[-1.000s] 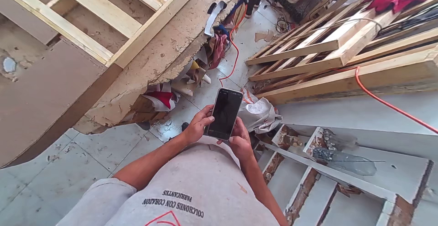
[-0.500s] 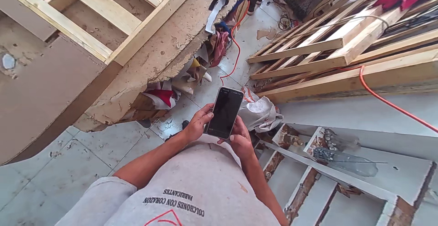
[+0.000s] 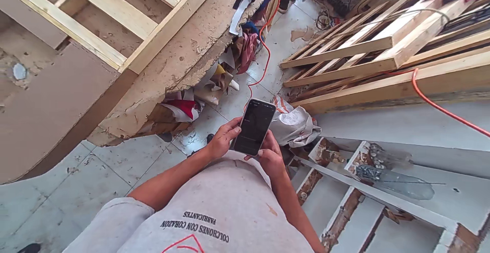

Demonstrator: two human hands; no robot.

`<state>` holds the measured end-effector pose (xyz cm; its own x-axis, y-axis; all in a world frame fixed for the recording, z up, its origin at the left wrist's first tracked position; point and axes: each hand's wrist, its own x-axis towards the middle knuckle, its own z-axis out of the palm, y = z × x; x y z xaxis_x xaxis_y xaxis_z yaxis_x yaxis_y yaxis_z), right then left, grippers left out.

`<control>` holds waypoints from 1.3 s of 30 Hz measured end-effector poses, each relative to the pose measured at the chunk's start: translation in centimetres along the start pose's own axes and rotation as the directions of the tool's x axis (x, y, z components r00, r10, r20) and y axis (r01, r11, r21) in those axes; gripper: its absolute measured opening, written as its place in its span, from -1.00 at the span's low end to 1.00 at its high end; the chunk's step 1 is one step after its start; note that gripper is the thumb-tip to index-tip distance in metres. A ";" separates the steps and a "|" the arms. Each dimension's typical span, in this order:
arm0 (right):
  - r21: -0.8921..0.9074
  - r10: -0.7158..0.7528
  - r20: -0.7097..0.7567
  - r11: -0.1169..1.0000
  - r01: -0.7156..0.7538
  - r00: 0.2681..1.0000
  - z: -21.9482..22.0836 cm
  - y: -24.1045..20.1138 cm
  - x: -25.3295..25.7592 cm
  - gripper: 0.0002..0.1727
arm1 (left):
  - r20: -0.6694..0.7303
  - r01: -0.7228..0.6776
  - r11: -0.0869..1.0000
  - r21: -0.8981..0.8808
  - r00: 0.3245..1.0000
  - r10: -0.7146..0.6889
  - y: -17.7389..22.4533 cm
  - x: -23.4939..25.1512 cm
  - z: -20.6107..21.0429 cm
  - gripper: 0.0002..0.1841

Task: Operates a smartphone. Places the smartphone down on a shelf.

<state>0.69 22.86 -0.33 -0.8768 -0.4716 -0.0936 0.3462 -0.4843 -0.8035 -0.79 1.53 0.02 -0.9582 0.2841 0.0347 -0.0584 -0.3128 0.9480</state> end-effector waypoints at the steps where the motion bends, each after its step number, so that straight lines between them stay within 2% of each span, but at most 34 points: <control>1: 0.010 0.000 0.005 1.000 0.000 1.000 -0.1 0.0 0.0 -0.28 | 0.002 0.002 1.000 0.003 1.000 -0.002 0.0 0.0 0.0 -0.50; 7: 0.020 0.007 0.008 1.000 -0.007 1.000 -0.2 -0.2 0.2 -0.31 | -0.011 0.022 1.000 -0.002 1.000 -0.022 0.1 0.2 0.0 -0.49; 12: 0.096 0.037 0.015 0.995 -0.038 0.999 -0.3 -0.3 0.5 -0.35 | -0.015 0.042 0.999 -0.018 0.999 -0.043 0.2 0.3 -0.2 -0.48; 39: 0.031 0.007 -0.016 0.999 -0.006 1.000 0.1 -0.5 -0.1 -0.37 | 0.019 0.045 0.999 -0.004 0.999 -0.045 0.4 0.2 -0.1 -0.48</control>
<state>0.66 23.07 0.13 -0.8798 -0.4629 -0.1084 0.3618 -0.5040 -0.7842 -1.06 1.38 0.35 -0.9491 0.3150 -0.0024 -0.1032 -0.3035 0.9472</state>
